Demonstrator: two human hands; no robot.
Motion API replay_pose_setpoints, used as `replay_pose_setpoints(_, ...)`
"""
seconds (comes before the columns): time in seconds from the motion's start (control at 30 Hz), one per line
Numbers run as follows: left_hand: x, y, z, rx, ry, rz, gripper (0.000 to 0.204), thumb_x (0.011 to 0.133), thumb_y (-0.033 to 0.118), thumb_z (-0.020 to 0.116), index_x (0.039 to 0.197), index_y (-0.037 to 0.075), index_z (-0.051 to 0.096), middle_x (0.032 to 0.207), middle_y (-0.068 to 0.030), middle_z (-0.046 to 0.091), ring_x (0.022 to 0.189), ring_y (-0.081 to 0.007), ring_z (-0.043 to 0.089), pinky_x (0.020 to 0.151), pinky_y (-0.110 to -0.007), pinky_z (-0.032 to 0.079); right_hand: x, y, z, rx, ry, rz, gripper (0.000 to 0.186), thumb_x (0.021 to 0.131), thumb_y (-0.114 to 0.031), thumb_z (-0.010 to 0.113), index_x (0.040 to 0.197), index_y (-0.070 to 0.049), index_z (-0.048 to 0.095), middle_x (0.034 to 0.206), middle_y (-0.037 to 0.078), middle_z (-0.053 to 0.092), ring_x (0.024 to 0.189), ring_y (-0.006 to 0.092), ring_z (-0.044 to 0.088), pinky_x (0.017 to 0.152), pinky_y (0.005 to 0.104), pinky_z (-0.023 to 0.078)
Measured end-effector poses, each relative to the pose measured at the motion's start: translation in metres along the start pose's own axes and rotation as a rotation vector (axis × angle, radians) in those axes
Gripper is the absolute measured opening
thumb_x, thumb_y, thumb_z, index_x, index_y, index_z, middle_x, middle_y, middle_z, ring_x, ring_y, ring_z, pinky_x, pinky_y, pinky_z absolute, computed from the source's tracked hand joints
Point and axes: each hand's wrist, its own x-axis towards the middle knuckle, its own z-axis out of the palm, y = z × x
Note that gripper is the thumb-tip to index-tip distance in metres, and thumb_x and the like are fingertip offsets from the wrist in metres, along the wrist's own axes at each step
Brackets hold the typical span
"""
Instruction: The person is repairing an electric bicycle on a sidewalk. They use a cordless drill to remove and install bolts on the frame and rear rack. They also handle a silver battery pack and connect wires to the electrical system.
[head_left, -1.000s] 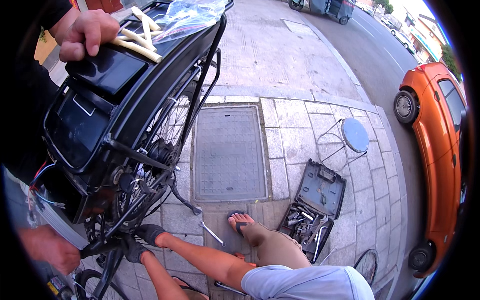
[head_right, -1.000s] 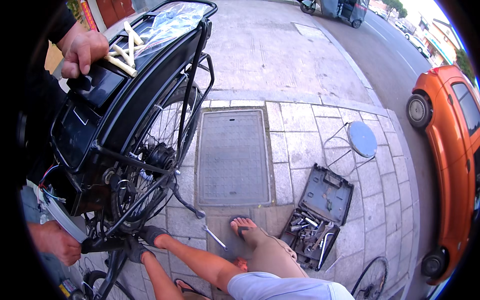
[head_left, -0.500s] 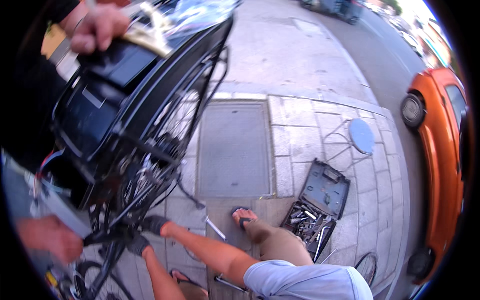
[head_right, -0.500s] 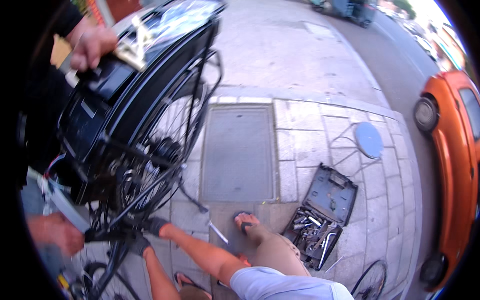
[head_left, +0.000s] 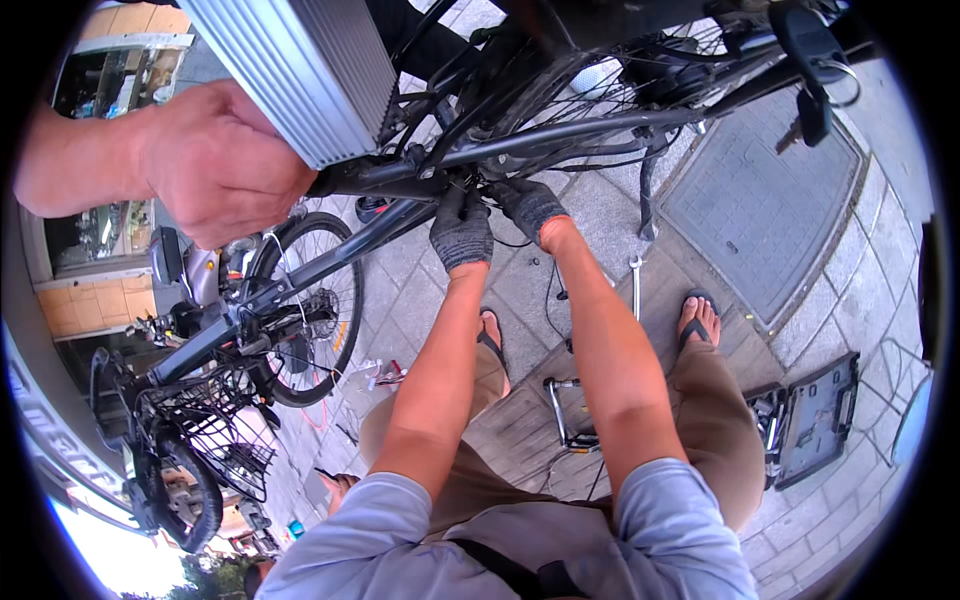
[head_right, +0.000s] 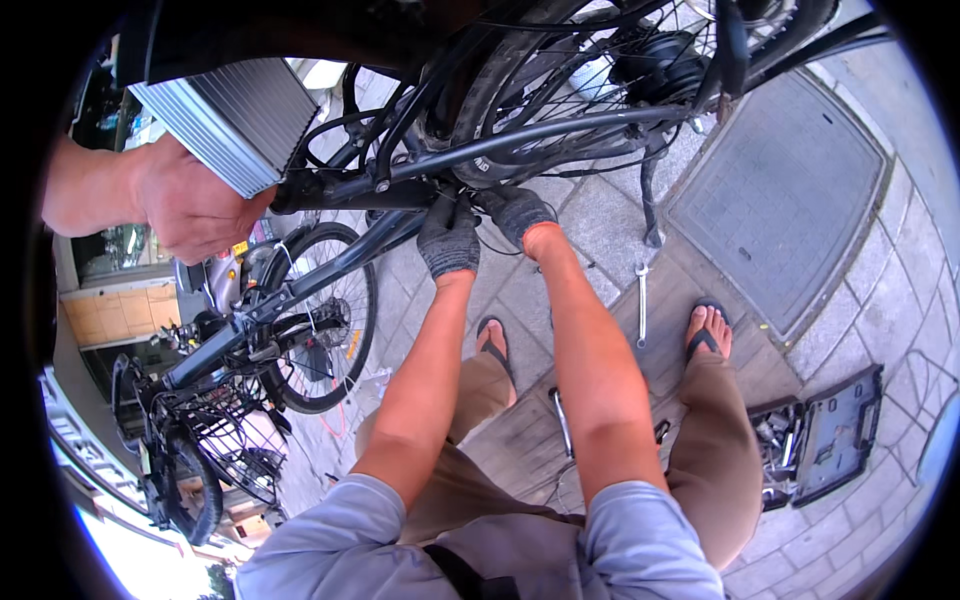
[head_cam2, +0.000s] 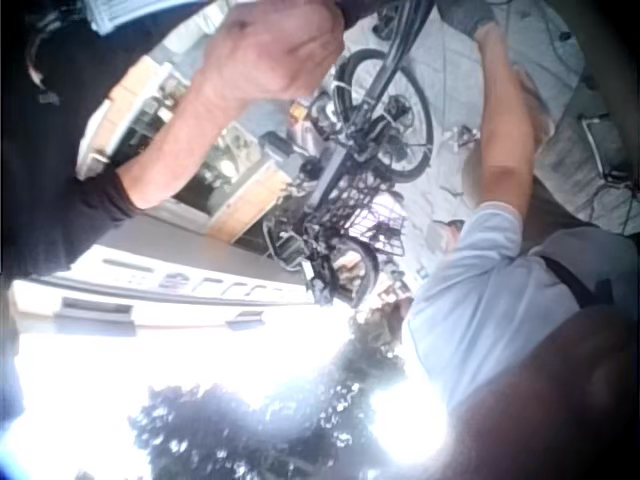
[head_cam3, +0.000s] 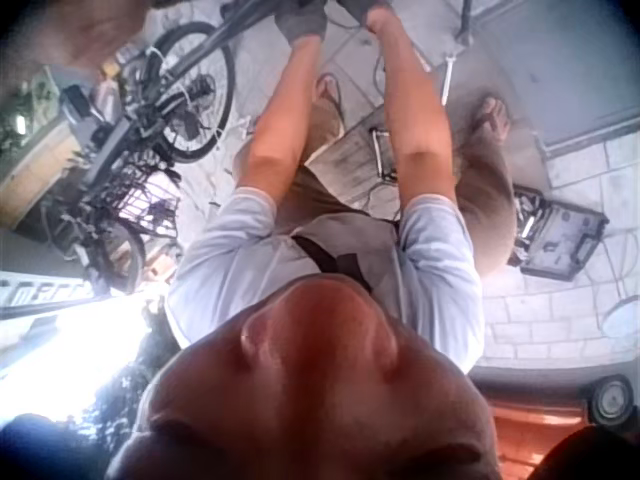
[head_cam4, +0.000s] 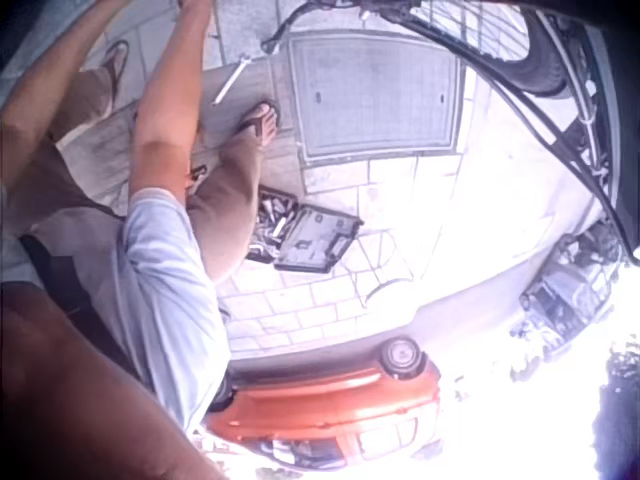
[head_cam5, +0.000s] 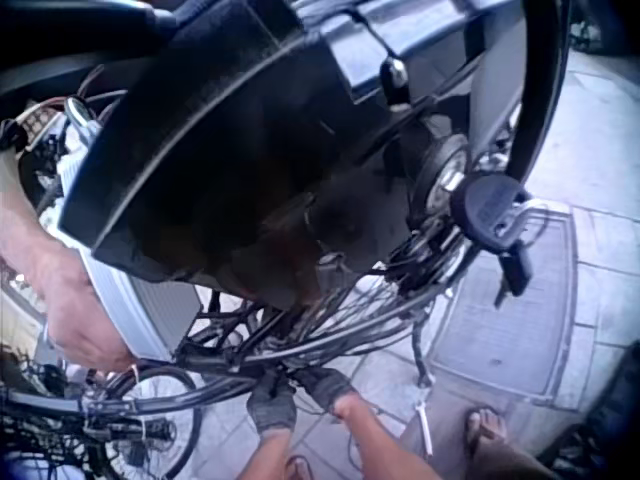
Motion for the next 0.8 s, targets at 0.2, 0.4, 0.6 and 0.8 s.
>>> replay_pose_setpoints(0.2,-0.003,0.008,-0.022,-0.095,-0.124,-0.072,0.037,0.098,0.003,0.061,0.135,0.004,0.065,0.117,-0.0085,0.072,0.079,-0.0094,0.064,0.066,-0.026,0.057,-0.010,-0.034,0.001,-0.021,-0.083,-0.065,0.038,0.100,-0.031,0.056,0.129,-0.008,0.067,0.131,0.019,0.066,0.123,0.0340,0.060,0.105,0.0397,0.045)
replay_pose_setpoints(0.4,0.005,0.003,-0.028,-0.078,-0.198,0.018,0.036,0.097,0.006,0.064,0.133,0.004,0.065,0.116,-0.0119,0.071,0.071,-0.0138,0.069,0.063,-0.029,0.059,0.016,-0.013,0.009,0.033,0.019,-0.309,0.035,0.097,-0.022,0.060,0.126,-0.006,0.067,0.128,0.016,0.069,0.117,0.0294,0.062,0.104,0.0381,0.045)
replay_pose_setpoints(0.6,0.003,0.007,-0.022,-0.171,-0.201,-0.035,0.037,0.098,0.003,0.063,0.134,0.003,0.064,0.118,-0.0105,0.071,0.080,-0.0129,0.066,0.065,-0.029,0.060,-0.001,-0.022,0.002,-0.036,-0.035,0.019,0.036,0.098,-0.030,0.056,0.123,-0.007,0.068,0.118,0.016,0.072,0.101,0.0271,0.066,0.090,0.0382,0.050)
replay_pose_setpoints(0.8,0.000,0.008,-0.021,-0.092,-0.172,0.002,0.038,0.100,0.006,0.059,0.138,0.007,0.062,0.111,-0.0115,0.073,0.068,-0.0132,0.068,0.063,-0.030,0.058,-0.009,-0.017,0.007,-0.100,-0.069,-0.165,0.036,0.102,-0.033,0.053,0.125,-0.011,0.068,0.101,0.008,0.071,0.077,0.0183,0.061,0.073,0.0327,0.051)
